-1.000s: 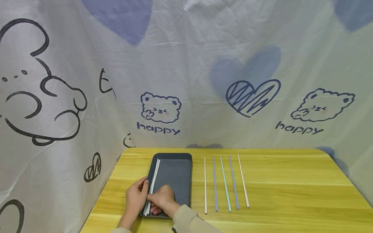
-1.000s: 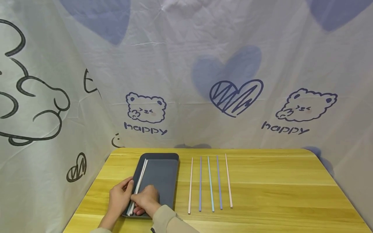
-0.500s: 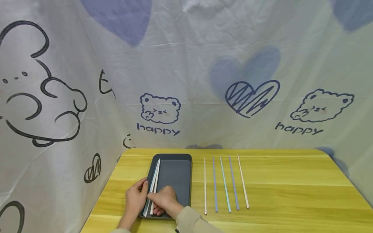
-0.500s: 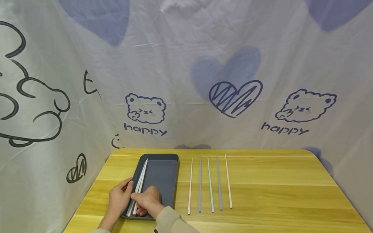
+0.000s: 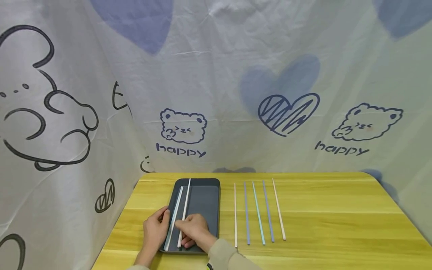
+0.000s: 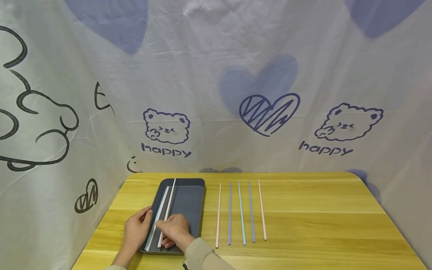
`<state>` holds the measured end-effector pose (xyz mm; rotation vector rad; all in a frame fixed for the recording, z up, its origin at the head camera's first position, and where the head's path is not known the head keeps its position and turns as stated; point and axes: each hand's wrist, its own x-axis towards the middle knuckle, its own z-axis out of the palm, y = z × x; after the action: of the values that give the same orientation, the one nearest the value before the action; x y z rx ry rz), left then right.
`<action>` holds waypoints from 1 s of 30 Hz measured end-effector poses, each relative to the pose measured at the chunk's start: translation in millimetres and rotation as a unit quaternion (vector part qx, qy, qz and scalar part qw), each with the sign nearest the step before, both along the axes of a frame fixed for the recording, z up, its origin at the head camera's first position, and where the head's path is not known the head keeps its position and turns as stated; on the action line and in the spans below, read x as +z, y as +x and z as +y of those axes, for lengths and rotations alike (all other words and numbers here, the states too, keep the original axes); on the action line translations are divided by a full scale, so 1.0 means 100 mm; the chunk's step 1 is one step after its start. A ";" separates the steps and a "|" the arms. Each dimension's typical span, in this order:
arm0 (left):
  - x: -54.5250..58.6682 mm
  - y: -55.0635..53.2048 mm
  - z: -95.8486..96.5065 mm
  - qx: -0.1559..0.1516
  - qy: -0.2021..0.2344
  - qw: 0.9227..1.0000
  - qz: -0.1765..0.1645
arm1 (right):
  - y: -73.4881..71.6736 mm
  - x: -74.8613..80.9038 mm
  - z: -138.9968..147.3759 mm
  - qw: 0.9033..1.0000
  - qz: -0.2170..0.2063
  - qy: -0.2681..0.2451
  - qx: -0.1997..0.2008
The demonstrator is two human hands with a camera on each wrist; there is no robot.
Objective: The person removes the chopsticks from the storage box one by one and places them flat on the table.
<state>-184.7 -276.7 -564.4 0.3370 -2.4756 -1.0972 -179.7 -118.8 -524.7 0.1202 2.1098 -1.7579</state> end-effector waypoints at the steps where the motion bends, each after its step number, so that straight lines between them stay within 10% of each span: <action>1: 0.00 0.00 0.00 0.001 0.001 1.000 0.000 | 0.00 0.00 0.01 1.000 -0.001 -0.002 0.002; 30: -0.01 0.00 0.00 0.006 0.019 1.000 0.000 | -0.09 0.12 0.38 0.997 0.007 -0.070 0.016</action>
<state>-184.7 -276.3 -565.6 0.3636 -2.4521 -1.1401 -188.6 -80.6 -513.2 0.0354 1.9806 -1.8856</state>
